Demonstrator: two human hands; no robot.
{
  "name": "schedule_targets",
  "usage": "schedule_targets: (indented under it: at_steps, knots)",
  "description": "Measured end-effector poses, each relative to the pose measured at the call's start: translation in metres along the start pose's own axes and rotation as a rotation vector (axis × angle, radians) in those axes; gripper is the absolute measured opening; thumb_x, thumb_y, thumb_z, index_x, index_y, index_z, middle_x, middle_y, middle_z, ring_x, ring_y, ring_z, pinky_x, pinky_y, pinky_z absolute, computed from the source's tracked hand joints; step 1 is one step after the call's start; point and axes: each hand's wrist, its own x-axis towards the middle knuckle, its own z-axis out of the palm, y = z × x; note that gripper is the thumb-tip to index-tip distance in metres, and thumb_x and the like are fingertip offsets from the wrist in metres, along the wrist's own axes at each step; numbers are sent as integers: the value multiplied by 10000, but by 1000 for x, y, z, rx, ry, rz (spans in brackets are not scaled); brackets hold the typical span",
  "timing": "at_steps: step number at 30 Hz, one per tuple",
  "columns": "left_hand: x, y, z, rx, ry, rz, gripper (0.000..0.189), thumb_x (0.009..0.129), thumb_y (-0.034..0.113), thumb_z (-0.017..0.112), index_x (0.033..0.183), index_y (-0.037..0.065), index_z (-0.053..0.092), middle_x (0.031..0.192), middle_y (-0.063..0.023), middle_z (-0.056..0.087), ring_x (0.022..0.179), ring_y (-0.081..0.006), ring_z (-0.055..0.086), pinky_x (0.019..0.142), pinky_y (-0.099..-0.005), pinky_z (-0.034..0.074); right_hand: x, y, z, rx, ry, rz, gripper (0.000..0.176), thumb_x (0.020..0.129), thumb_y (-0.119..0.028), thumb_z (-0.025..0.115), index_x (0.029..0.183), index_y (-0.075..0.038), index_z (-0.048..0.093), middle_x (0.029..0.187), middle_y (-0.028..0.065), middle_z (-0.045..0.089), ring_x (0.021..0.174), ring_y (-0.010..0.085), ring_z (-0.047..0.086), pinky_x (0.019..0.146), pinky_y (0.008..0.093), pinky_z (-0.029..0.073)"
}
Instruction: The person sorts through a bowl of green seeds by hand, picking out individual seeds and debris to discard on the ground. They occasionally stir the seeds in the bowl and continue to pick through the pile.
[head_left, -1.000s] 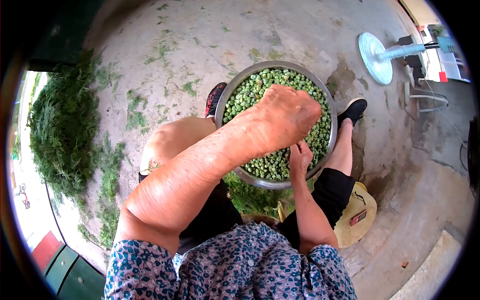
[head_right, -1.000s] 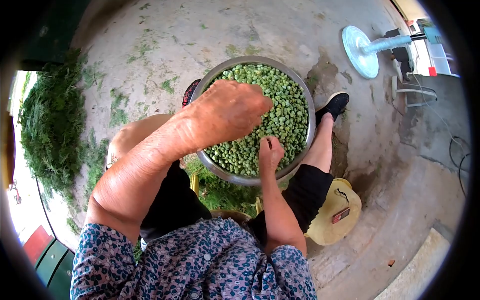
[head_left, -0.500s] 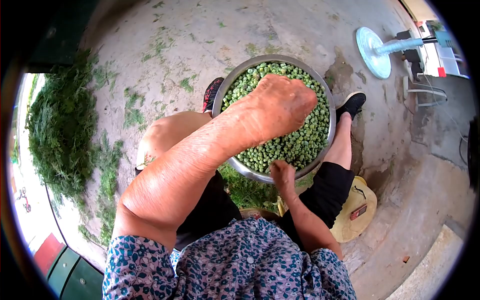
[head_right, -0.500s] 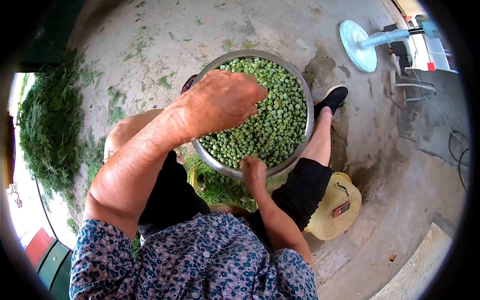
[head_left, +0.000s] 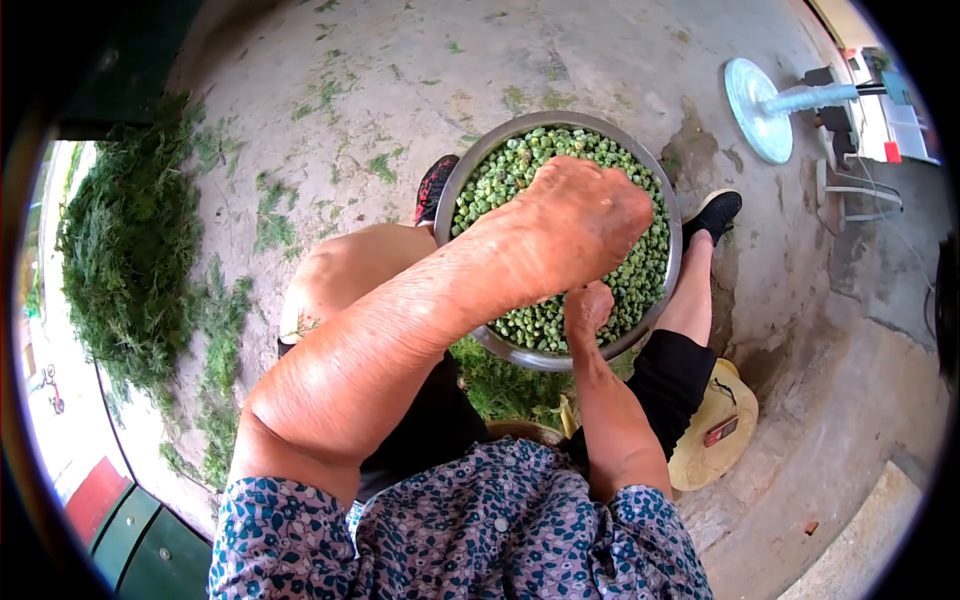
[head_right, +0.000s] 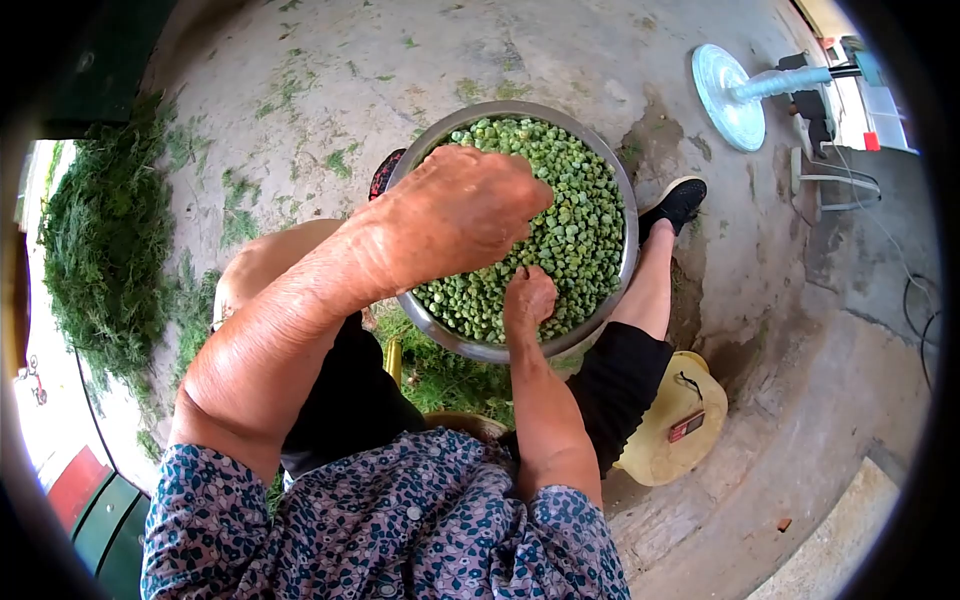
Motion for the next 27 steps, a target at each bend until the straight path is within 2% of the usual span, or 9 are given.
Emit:
schedule_targets:
  at_steps: [3, 6, 10, 15, 18, 23, 27]
  knots:
    - [0, 1, -3, 4, -19, -9, 76, 744, 51, 548, 773, 15, 609, 728, -137, 617, 688, -259, 648, 599, -358, 537, 2, 13, 1, 39, 15, -130, 179, 854, -224, 570, 893, -62, 636, 727, 139, 578, 603, 318, 539, 515, 462, 428]
    - [0, 1, -4, -17, -12, -14, 74, 744, 58, 550, 767, 15, 606, 727, -138, 616, 690, -259, 649, 599, -356, 537, -9, 18, -12, 705, -181, 60, 123, 841, -161, 569, 850, -49, 617, 640, 96, 542, 516, 238, 513, 478, 408, 419]
    - [-2, 3, -8, -15, -50, -5, 68, 747, 56, 546, 748, 16, 601, 720, -145, 612, 691, -260, 650, 597, -354, 538, -20, 9, -47, 1085, -291, 163, 104, 830, -123, 579, 812, -23, 602, 607, 18, 525, 486, 116, 487, 456, 327, 407]
    - [-3, 2, -4, -27, -73, -13, 62, 746, 54, 556, 762, 14, 599, 726, -138, 608, 698, -274, 646, 597, -378, 532, -32, -6, -74, 1200, -350, 187, 107, 824, -112, 573, 812, -9, 597, 614, 14, 520, 510, 114, 473, 500, 257, 408]
    - [-4, 2, 0, -42, -69, -26, 59, 744, 57, 559, 760, 16, 600, 748, -140, 613, 711, -273, 646, 605, -376, 532, -39, -12, -82, 1294, -394, 187, 98, 808, -117, 594, 837, -24, 583, 625, 6, 513, 525, 109, 465, 495, 260, 407]
    - [-5, -1, 1, -37, -38, -23, 80, 727, 64, 551, 766, 29, 612, 756, -139, 621, 714, -277, 643, 614, -378, 532, -52, -1, -71, 1091, -505, 53, 126, 839, -132, 572, 814, -10, 582, 611, 10, 522, 512, 99, 461, 499, 245, 401]
    - [-5, -1, 3, -4, -50, -30, 85, 727, 65, 551, 770, 29, 615, 756, -141, 623, 717, -286, 641, 618, -379, 528, -63, -10, -80, 1092, -438, 7, 150, 850, -155, 576, 827, -7, 585, 612, -7, 509, 518, 80, 457, 499, 233, 396]
